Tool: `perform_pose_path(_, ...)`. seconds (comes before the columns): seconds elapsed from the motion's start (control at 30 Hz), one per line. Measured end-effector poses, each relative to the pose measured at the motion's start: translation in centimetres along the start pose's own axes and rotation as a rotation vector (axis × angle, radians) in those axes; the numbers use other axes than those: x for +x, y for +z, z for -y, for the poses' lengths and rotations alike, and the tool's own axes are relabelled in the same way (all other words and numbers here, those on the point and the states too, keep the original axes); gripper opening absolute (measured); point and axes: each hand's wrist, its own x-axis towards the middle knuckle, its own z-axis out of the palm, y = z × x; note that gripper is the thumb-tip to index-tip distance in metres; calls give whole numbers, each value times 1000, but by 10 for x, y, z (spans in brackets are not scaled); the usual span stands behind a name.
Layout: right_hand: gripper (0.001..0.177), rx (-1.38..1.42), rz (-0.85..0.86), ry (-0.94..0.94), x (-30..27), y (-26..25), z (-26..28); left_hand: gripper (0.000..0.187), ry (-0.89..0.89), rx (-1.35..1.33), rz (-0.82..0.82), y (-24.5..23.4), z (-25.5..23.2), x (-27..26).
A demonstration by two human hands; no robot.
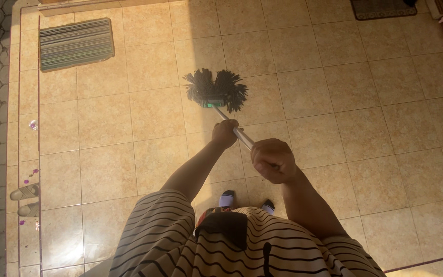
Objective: The person mops a tiled floor using a string mop. They move the mop back and forth across the surface, covering the area near a doorway and a small rug. The person wears socks and slides while performing the task.
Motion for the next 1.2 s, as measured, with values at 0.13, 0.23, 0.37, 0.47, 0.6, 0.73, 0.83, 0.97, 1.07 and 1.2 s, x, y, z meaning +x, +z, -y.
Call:
perform_pose_path(0.13, 34, 123, -168, 7, 17, -7, 15, 40, 12, 97, 85, -30, -35, -16)
perform_pose_path(0.23, 36, 117, -213, -3, 12, 7, 15, 42, 16, 177, 95, -26, -29, -16)
perform_pose_path(0.37, 30, 53, -115, -60, 7, 30, -10, 30, 34, 138, -52, -6, 8, 2)
perform_pose_path(0.47, 31, -51, 25, -18, 5, 52, -39, 23, -14, 92, -87, 2, 46, 22)
perform_pose_path(0.6, 34, -142, 92, 49, -1, 65, -56, 22, -22, 43, -75, 9, 73, 36)
perform_pose_path(0.73, 27, -110, 92, 74, -2, 50, -41, 21, 44, -15, -186, 17, 65, 23)
perform_pose_path(0.83, 19, -56, 45, 73, 8, 36, -14, 10, 122, -14, -270, 14, 47, 5)
perform_pose_path(0.97, 18, 11, -80, -31, 29, 31, 31, 10, 82, -96, -116, 0, 22, -35)
perform_pose_path(1.07, 26, -54, -124, -127, 35, 35, 57, 11, 81, -14, -25, -7, 10, -67)
perform_pose_path(1.2, 31, 29, 19, -39, 21, 49, 75, 12, 60, -27, -23, -18, 7, -103)
